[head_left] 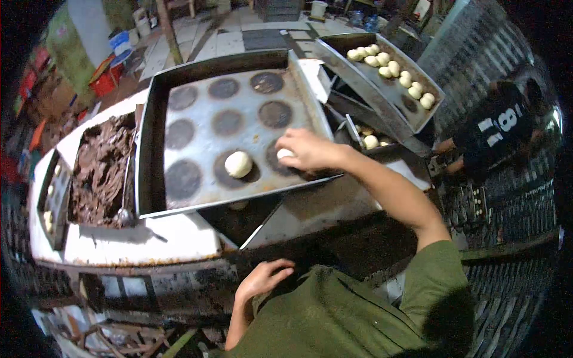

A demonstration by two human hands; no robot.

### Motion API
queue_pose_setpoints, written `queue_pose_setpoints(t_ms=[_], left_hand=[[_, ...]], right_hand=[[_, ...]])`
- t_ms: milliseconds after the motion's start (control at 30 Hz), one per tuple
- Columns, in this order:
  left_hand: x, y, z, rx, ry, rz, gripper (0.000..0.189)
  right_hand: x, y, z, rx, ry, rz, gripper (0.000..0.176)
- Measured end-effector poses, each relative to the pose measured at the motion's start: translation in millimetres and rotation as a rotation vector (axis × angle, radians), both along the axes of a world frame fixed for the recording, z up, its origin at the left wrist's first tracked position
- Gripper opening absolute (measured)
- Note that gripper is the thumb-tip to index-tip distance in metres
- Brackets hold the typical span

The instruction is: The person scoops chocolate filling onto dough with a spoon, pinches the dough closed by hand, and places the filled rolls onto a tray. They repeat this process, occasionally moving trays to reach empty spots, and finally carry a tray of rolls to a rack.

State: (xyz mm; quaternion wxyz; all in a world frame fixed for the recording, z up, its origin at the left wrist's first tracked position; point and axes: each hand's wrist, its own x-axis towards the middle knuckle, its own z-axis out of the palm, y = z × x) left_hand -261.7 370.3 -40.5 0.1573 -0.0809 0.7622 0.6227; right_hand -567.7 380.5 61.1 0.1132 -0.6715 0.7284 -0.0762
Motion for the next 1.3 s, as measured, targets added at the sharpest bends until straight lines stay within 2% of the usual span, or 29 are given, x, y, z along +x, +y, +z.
queue_pose_setpoints(t_ms=[67,133,200,233,267,300,333,400,467,533,567,667,733,800,867,933,967,1000,1067,1133,1167,1233,1267,1300], left_hand=[[12,6,-22,-0.096,-0.024,0.028,0.035],[25,17,-27,0.012,-0.159,0.199,0.031],[53,35,-74,0.108,-0.183,0.610,0.031],[61,47,-99,-0.080,-0.335,0.732,0.032],[68,60,-127,-0.271,-0.496,0.851,0.034],[79,79,-169,-0.268,-0.507,0.889,0.036],[79,91,-200,-0.270,-0.515,0.928,0.039],[74,128,-238,-0.174,-0.521,0.917,0.041],[57,166,-258,-0.059,-0.511,0.884,0.043],[42,193,-261,0.016,-0.486,0.867,0.045],[39,201,-262,0.033,-0.480,0.865,0.046],[42,219,-258,0.072,-0.459,0.891,0.050],[53,231,-255,0.089,-0.440,0.916,0.053],[74,248,-257,0.112,-0.411,0.944,0.055],[102,271,-261,0.139,-0.352,0.961,0.058],[133,290,-271,0.160,-0.240,0.957,0.061],[147,297,-276,0.161,-0.150,0.952,0.062],[158,302,-276,0.197,-0.224,0.972,0.061],[175,308,-278,0.257,-0.382,1.004,0.060],[195,308,-281,0.323,-0.553,1.034,0.058],[204,304,-276,0.368,-0.675,1.045,0.057],[218,283,-249,0.512,-0.981,1.023,0.056],[224,270,-233,0.537,-1.036,0.998,0.055],[259,275,-300,0.093,-0.917,0.936,0.050]], right_hand=[[-9,20,17,-0.353,-0.184,0.073,0.038],[-39,59,62,-0.528,-0.117,-0.092,0.033],[-99,107,93,-0.598,-0.081,-0.290,0.027],[-144,131,93,-0.723,0.019,-0.401,0.026],[-194,159,95,-0.633,0.049,-0.518,0.026],[-252,185,83,-0.707,0.203,-0.540,0.025],[-313,214,69,-0.605,0.205,-0.578,0.018],[-364,245,66,-0.214,0.364,-0.918,0.016],[-438,266,36,-0.066,0.429,-0.895,0.021],[-451,267,15,0.054,0.434,-0.901,0.023],[-453,260,9,0.268,0.540,-0.901,0.022],[-492,265,-17,0.318,0.496,-0.785,0.023],[-474,278,2,0.221,0.442,-0.582,0.022],[-456,285,19,0.180,0.360,-0.517,0.026],[-443,275,19,0.247,0.473,-0.635,0.032],[-453,284,4,-0.320,0.359,-0.519,0.041],[-483,288,-5,-0.533,0.334,-0.597,0.041],[-503,281,-13,-0.750,0.299,-0.674,0.042],[-429,273,35,-0.734,-0.219,-0.742,0.042],[-241,242,89,-0.787,-0.667,-0.631,0.043],[-198,238,89,-0.674,-0.817,-0.459,0.043],[-39,211,74,-0.899,-1.086,-0.473,0.041],[-22,199,55,-0.640,-1.108,-0.344,0.035],[-6,183,26,-0.381,-1.108,-0.213,0.030]])
